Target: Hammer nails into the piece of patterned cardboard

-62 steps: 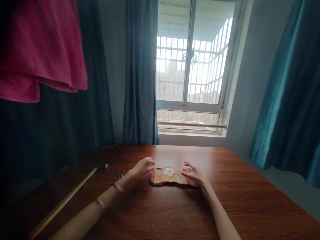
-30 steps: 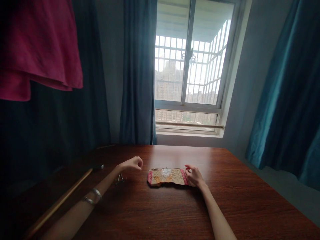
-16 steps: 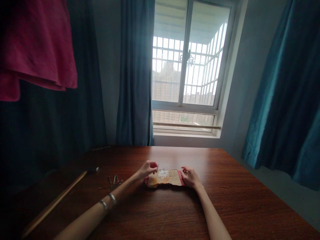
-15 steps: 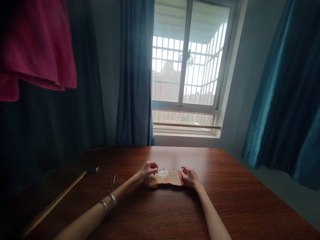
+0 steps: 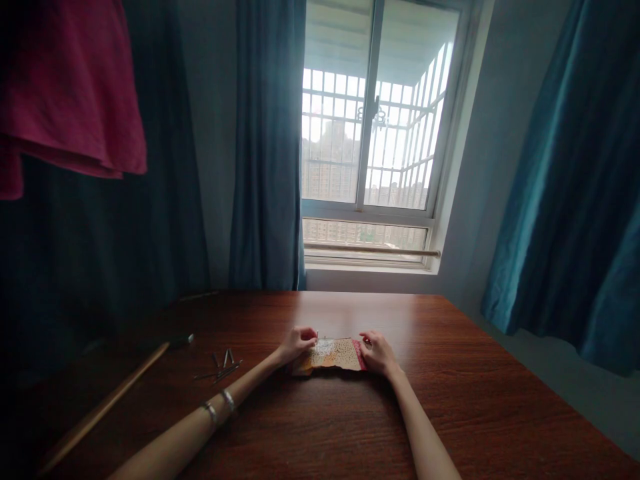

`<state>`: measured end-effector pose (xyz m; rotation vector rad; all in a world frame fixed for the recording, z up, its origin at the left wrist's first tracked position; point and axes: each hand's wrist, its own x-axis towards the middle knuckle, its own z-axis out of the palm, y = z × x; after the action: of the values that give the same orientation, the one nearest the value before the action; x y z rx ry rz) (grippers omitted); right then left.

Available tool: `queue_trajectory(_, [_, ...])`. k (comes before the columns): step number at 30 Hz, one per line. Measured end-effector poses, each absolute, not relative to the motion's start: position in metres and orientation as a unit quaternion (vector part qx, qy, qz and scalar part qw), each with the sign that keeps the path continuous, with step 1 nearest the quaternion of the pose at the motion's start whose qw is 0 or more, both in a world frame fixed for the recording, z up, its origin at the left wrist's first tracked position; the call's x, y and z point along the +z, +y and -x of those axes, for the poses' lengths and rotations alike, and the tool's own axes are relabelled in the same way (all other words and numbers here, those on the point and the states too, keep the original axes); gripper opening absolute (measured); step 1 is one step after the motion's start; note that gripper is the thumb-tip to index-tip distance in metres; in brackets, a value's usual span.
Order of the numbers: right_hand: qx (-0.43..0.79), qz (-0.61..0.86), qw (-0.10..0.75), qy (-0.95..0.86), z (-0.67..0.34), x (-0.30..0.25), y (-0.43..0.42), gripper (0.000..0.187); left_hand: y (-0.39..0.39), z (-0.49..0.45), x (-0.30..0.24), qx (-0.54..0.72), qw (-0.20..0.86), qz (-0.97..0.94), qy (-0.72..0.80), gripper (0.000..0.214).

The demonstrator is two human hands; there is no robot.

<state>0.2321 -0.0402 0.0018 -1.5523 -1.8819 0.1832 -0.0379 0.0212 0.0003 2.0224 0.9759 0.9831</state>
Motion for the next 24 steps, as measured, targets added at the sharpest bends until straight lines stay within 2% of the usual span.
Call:
queue_trajectory(17, [0.079,0.610,0.332,-0.715,-0.230,0.009,-0.043,0.029,0.010,0.036,0.001,0.358,0.272,-0.801,0.395,0.018])
queue_trajectory(21, [0.039,0.608,0.356,-0.708,-0.210,0.034,-0.050,0.032,0.007,0.036,0.003,0.355,0.261,-0.802,0.403,0.018])
queue_trajectory(24, [-0.015,0.573,0.406,-0.712,-0.155,0.066,-0.065,0.033,0.004,0.036,0.008,0.351,0.275,-0.794,0.413,0.016])
